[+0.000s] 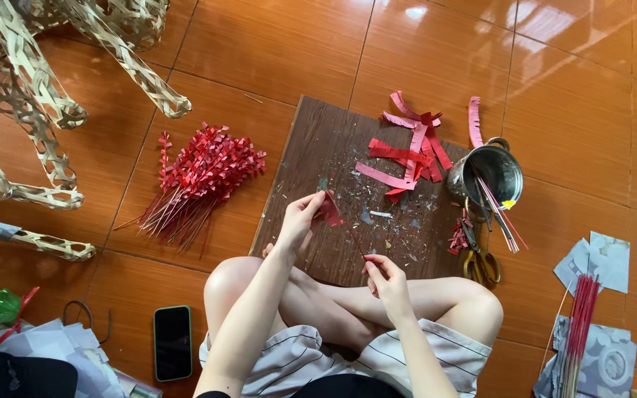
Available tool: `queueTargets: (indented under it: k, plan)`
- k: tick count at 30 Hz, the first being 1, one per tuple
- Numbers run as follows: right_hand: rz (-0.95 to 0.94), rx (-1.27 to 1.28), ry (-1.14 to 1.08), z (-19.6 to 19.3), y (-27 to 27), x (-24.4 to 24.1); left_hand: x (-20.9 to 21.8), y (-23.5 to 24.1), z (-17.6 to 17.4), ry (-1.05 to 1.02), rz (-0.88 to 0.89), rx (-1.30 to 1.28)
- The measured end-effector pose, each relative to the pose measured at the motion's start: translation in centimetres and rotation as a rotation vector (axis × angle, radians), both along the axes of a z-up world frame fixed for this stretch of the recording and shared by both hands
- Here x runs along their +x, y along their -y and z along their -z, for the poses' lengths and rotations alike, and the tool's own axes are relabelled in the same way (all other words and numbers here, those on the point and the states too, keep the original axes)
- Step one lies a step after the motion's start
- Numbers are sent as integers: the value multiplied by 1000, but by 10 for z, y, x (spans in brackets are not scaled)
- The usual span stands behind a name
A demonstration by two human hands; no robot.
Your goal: Wrapping red paper strips around thin sticks to create decorative floral branches
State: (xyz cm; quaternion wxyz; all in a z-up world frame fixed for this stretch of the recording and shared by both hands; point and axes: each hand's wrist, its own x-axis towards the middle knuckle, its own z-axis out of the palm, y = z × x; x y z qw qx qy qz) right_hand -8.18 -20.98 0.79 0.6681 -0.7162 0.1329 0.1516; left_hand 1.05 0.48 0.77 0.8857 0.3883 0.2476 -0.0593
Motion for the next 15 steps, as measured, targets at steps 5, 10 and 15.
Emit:
queueTargets:
  k: [5, 10, 15]
  plan:
    - [2, 10, 5, -1, -3, -2, 0, 2, 4, 28, 0, 11]
    - [5, 11, 24, -2, -1, -3, -2, 2, -9, 44, -4, 88]
    - [4, 12, 48, 2, -1, -5, -4, 4, -28, 51, -26, 150]
